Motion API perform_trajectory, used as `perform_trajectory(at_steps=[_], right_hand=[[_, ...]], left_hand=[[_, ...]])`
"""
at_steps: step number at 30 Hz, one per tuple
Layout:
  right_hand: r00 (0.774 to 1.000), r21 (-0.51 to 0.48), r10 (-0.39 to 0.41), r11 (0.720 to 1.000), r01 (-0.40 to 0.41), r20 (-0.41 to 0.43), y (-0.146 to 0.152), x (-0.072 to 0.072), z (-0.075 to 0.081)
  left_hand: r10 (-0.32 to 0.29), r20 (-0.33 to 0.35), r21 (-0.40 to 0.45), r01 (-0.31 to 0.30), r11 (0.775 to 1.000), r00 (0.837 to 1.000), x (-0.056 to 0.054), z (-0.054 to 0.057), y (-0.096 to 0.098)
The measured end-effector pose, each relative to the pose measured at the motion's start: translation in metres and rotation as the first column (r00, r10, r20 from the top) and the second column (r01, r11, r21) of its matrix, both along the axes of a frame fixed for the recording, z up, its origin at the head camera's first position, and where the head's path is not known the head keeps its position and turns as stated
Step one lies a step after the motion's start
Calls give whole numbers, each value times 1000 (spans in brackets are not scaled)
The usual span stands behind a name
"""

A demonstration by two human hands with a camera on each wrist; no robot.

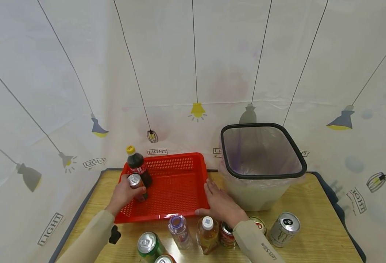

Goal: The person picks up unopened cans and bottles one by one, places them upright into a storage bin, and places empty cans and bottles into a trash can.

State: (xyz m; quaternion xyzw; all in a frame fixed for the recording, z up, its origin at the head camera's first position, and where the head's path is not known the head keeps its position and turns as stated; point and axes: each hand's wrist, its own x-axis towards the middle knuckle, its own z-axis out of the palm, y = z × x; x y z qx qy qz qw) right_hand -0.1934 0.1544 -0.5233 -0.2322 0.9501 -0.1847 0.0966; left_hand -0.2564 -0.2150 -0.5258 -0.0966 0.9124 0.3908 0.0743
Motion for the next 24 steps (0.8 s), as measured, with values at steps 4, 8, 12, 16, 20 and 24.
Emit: perform_trajectory(at_steps=[4,8,12,16,20,24], right_hand=[[1000,-9,-3,1000,3,7,0,0,-1],[1000,-3,-2,1000,2,6,1,0,-1],[1000,-2,-3,1000,3,8,1,0,-1],[1000,-6,-7,1000,7,11,1,0,-1],[1000,-3,-5,1000,5,4,0,0,0],[1000,0,-5,1000,5,4,0,0,0]], left_hand=[[-8,-23,1,8,1000,1000,6,6,0],[-14,-69,16,15,1000,998,16,12,0],[-20,-107,18,22,1000,994,27,17,-1],[-28,-144,-13,26,1000,989,39,21,-3],[-36,-176,-53,27,998,984,51,27,-4],[-35,-212,-82,18,996,977,62,30,-3]])
